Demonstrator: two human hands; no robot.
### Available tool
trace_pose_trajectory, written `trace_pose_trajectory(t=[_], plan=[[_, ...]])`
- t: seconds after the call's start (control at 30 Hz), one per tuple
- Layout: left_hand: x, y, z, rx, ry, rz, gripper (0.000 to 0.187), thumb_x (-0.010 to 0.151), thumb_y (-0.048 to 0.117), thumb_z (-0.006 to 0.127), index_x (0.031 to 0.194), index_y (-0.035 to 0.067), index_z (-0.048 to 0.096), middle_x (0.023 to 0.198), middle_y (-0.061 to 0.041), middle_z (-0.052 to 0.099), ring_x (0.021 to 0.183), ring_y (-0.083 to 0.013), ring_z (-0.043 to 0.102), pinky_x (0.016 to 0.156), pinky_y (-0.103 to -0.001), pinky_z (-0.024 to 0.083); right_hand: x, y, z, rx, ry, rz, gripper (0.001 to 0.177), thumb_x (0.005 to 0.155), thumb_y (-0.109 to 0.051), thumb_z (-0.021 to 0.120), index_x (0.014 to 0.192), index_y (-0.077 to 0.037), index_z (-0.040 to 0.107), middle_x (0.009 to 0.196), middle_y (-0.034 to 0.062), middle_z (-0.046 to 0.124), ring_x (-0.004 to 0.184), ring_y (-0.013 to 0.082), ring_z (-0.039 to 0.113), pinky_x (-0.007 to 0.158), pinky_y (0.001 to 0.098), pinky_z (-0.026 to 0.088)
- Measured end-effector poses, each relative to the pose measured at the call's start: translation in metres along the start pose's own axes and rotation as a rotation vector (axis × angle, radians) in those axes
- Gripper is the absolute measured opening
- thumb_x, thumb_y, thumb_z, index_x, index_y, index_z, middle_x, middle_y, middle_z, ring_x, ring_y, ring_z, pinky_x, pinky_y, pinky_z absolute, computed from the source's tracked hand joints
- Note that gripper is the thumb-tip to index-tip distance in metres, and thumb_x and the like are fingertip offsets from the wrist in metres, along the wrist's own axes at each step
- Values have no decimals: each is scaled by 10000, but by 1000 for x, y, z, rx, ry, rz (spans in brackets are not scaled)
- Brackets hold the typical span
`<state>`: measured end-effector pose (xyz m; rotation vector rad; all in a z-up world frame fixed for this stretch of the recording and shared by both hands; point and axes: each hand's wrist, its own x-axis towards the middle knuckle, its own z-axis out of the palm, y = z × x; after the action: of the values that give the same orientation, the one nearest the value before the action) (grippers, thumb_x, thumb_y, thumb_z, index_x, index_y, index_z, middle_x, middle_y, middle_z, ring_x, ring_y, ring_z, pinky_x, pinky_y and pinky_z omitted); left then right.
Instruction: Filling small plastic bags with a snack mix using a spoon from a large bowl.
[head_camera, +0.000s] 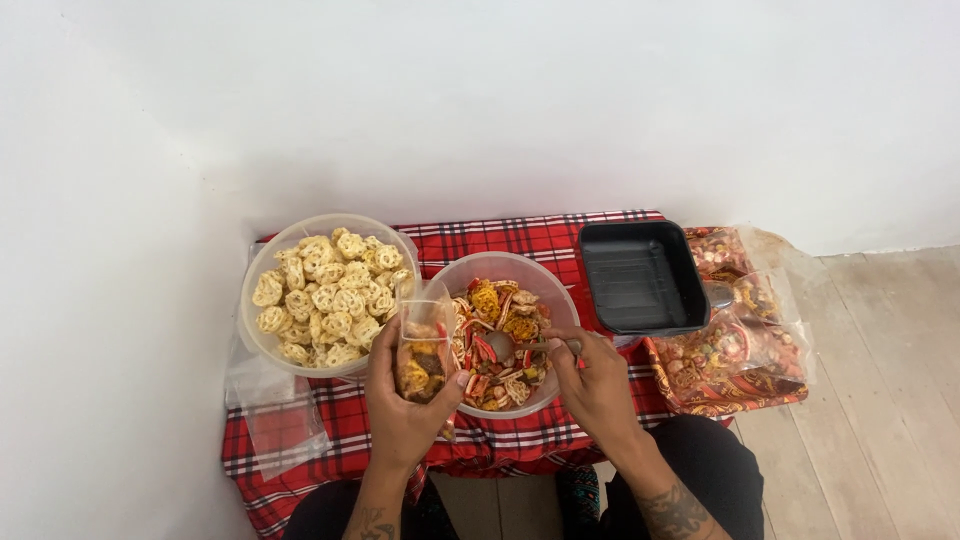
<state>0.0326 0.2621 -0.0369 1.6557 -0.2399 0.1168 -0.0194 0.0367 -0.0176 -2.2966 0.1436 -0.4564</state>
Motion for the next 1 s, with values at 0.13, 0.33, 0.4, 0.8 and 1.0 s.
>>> trace_pose_trajectory(t=[0.13, 0.33, 0.4, 0.8, 1.0], plan=[[-3, -7, -1, 72, 9, 87, 843, 707, 148, 820, 1458, 22, 459, 1141, -112, 563, 996, -217, 628, 862, -368, 580, -8, 2, 1, 21, 51, 23, 222, 941, -135, 611, 1118, -60, 723, 763, 40, 706, 692, 147, 618, 625, 274, 511], [-1, -22, -1, 231, -34, 99, 980, 689, 125, 860, 1555, 69, 404, 1231, -171, 465, 985, -207, 627, 586, -213, 707, -5, 11, -10, 244, 119, 192, 217, 955, -89, 574, 1096, -19, 724, 763, 68, 751, 565, 95, 601, 492, 214, 467], [-2, -20, -3, 393, -53, 179, 995, 678, 161, 863, 1561, 76, 412, 1210, -143, 548, 983, -213, 632, 729, -298, 640, -5, 33, -16, 255, 180, 115, 191, 990, -112, 555, 1077, -73, 720, 786, 69, 711, 429, 68, 371, 326, 207, 268], [-4, -21, 1, 603, -79, 316, 958, 696, 319, 939, 1495, 30, 495, 1254, -128, 565, 1115, -264, 602, 973, -445, 508, 15, -35, -100, 367, 297, 100, 169, 1068, -56, 484, 1102, 9, 636, 1078, 123, 666, 851, 151, 593, 746, 268, 517], [-8, -16, 0, 605, -97, 341, 983, 694, 338, 950, 1518, 88, 476, 1243, -100, 567, 1122, -265, 574, 998, -453, 462, 19, -48, -90, 212, 79, 47, 193, 1011, -143, 559, 1071, -37, 709, 675, 47, 649, 702, 124, 693, 570, 221, 544]])
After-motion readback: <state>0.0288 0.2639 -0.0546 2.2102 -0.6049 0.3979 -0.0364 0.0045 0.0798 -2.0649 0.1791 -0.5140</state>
